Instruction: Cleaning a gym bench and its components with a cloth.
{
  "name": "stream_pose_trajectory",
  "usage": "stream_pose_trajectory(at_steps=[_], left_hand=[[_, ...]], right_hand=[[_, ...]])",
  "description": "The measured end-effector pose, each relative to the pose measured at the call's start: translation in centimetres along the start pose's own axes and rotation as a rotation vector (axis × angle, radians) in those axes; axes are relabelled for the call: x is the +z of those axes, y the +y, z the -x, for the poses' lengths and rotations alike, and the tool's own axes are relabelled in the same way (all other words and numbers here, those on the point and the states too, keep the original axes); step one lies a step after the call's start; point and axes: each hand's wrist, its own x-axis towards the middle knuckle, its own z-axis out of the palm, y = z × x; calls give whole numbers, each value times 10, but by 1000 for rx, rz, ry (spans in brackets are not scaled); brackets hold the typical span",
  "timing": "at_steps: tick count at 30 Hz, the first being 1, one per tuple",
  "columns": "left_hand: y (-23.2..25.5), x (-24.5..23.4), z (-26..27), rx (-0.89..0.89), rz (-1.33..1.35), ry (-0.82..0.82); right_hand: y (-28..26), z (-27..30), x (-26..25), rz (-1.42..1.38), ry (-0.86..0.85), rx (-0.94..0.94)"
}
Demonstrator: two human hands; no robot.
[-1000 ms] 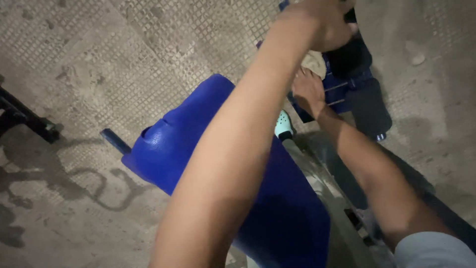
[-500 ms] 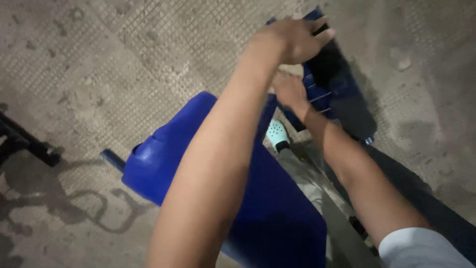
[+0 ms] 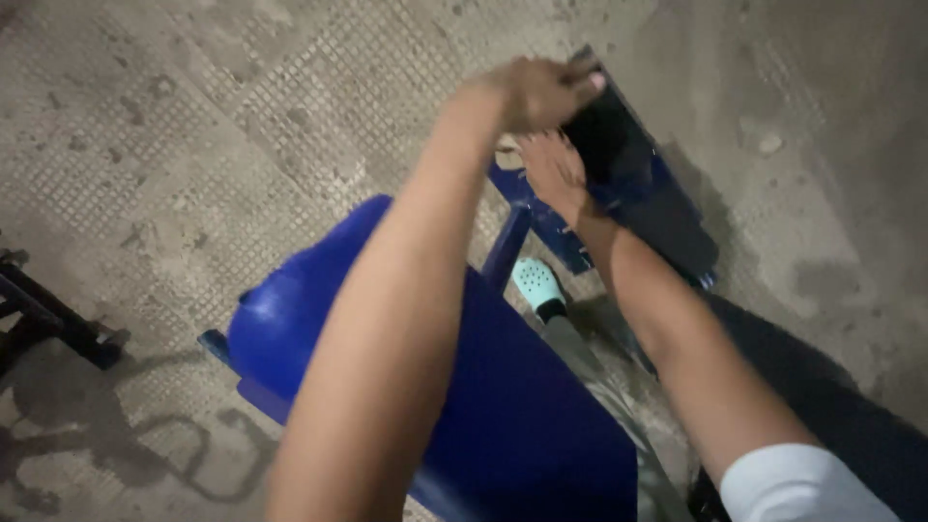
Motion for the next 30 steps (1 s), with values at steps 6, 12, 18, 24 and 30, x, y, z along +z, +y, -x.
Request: stream_pose_trajectory(at_steps=[6, 12, 18, 24, 30], left_hand=[[-13, 6, -1, 124, -34, 96], [-13, 5, -4, 157, -7, 73], [-23, 18, -22, 164, -27, 115], [-18, 10, -17, 171, -47, 87], [-17, 6, -12, 172, -80, 103]], right_hand=[[-6, 44, 21, -282, 161, -220], [34, 21, 89, 65, 60, -231], [10, 11, 22, -276, 88, 398], [12, 50, 51, -13, 60, -64], [25, 106, 65, -280, -123, -94]])
